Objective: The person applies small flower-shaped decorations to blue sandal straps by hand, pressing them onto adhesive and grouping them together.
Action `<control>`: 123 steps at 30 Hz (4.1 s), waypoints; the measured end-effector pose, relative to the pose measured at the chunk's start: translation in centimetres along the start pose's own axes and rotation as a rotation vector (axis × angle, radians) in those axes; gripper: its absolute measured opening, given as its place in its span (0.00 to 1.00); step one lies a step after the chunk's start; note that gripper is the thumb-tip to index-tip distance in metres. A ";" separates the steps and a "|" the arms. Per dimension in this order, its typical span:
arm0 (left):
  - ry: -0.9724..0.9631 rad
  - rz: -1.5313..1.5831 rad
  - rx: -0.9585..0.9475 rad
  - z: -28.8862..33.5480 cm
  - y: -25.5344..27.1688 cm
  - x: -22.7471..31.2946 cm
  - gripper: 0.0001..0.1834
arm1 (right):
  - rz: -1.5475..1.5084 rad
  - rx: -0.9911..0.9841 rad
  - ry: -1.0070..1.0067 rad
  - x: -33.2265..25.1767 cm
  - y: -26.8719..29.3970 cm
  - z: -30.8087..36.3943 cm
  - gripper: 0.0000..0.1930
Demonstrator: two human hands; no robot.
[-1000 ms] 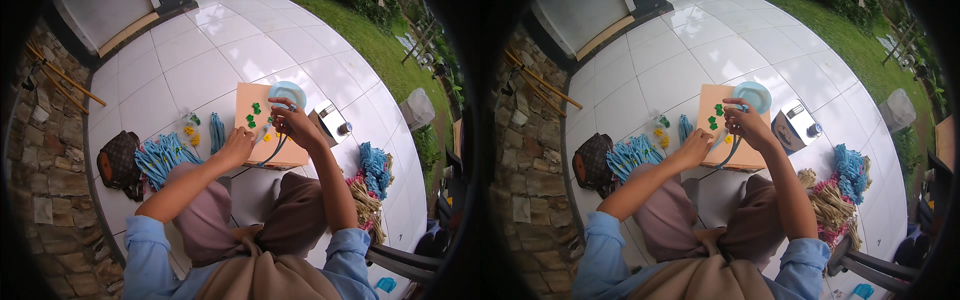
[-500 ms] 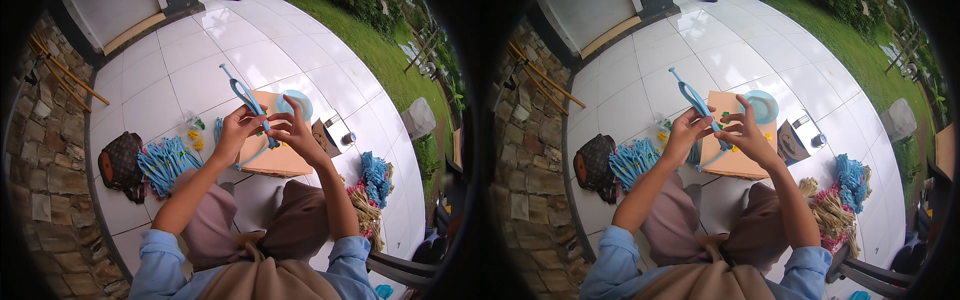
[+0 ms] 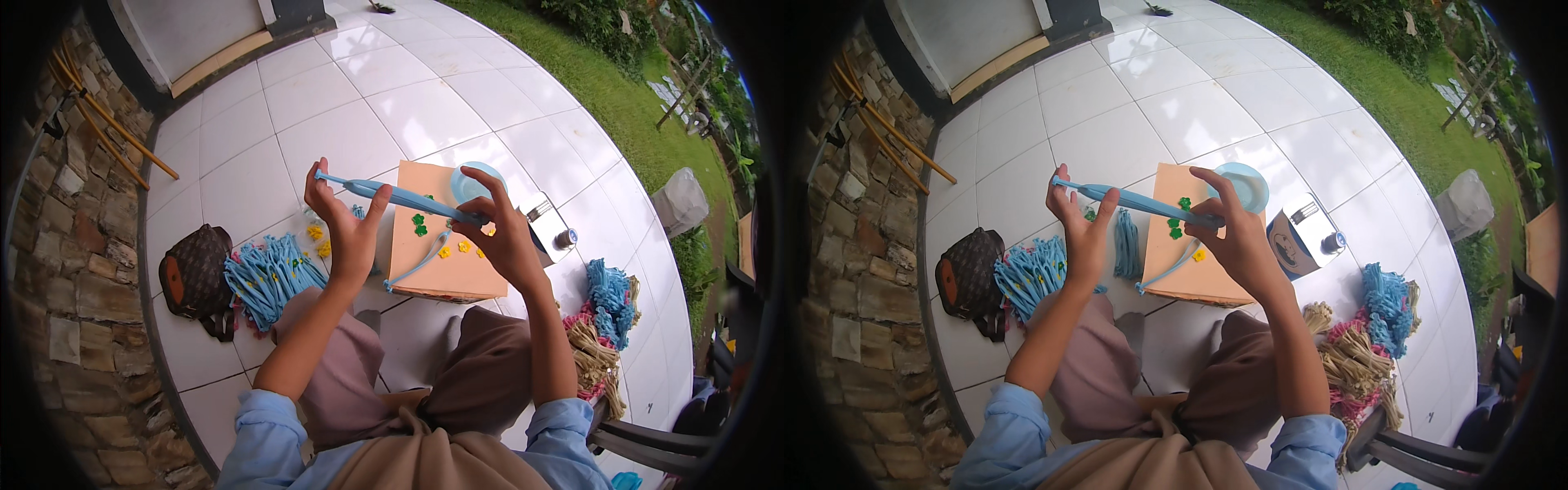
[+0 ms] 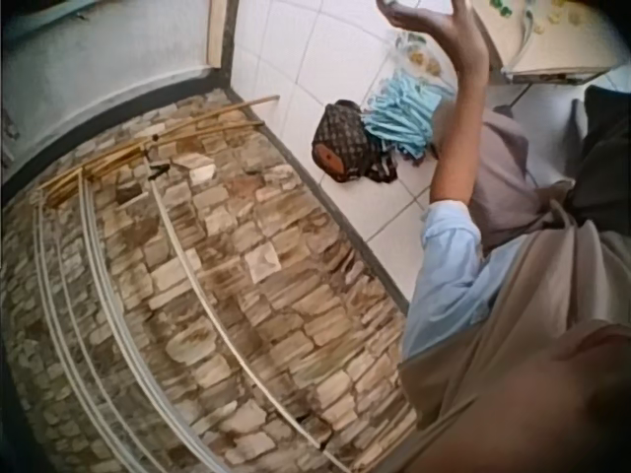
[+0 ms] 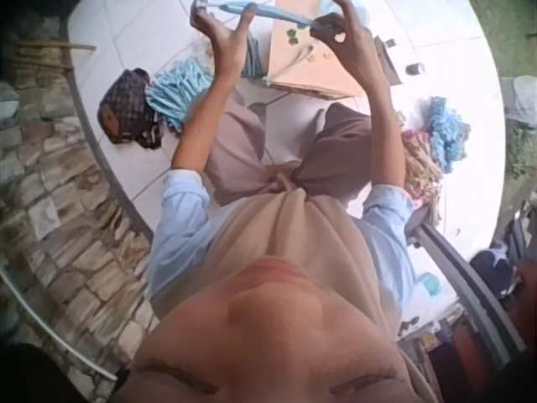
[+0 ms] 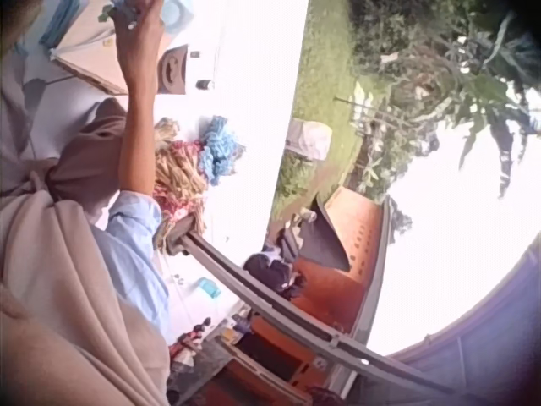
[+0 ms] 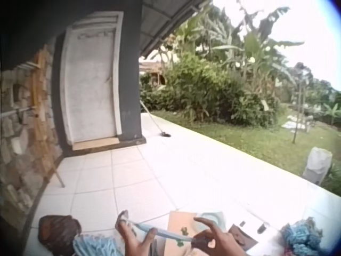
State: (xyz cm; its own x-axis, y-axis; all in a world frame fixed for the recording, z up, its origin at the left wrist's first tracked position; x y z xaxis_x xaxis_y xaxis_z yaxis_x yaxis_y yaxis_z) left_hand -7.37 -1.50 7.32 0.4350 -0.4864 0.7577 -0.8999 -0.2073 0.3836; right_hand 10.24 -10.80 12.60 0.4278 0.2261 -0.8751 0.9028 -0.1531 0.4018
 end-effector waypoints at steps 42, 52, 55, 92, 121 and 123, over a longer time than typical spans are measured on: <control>0.387 0.966 -1.080 -0.3 -1.2 2.4 0.19 | -0.634 0.445 0.199 0.6 3.8 0.3 0.33; 0.157 0.697 -1.022 -0.4 -0.9 2.0 0.18 | -0.660 0.585 0.289 0.1 3.9 0.3 0.33; 0.194 0.737 -0.846 -0.3 -1.3 2.3 0.15 | -0.666 0.614 0.269 0.5 4.1 0.4 0.33; 0.790 1.009 -0.672 1.5 -7.2 1.3 0.16 | 0.172 -0.078 -0.180 16.3 -1.7 3.2 0.32; 0.733 0.864 -0.886 0.7 -4.9 2.7 0.20 | 0.441 0.080 0.621 3.0 1.0 1.0 0.25; 0.667 0.859 -0.842 0.7 -4.9 3.7 0.16 | 0.400 0.165 0.600 2.6 1.3 1.0 0.23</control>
State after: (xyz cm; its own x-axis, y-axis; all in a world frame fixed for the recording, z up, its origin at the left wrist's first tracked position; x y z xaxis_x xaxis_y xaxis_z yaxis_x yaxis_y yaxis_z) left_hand -1.43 -2.86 7.89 -0.0974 0.3470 0.9328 -0.7054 0.6371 -0.3107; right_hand 12.46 -11.34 10.52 0.7156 0.6025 -0.3535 0.6751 -0.4663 0.5717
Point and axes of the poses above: each hand's wrist, its own z-axis away from the middle knuckle, its own y-axis out of the back of the hand, x = y × z, the point moved 1 cm from there along -z, towards the middle knuckle, and after that the axes turned 10 degrees about -z, right-handed, at the moved point
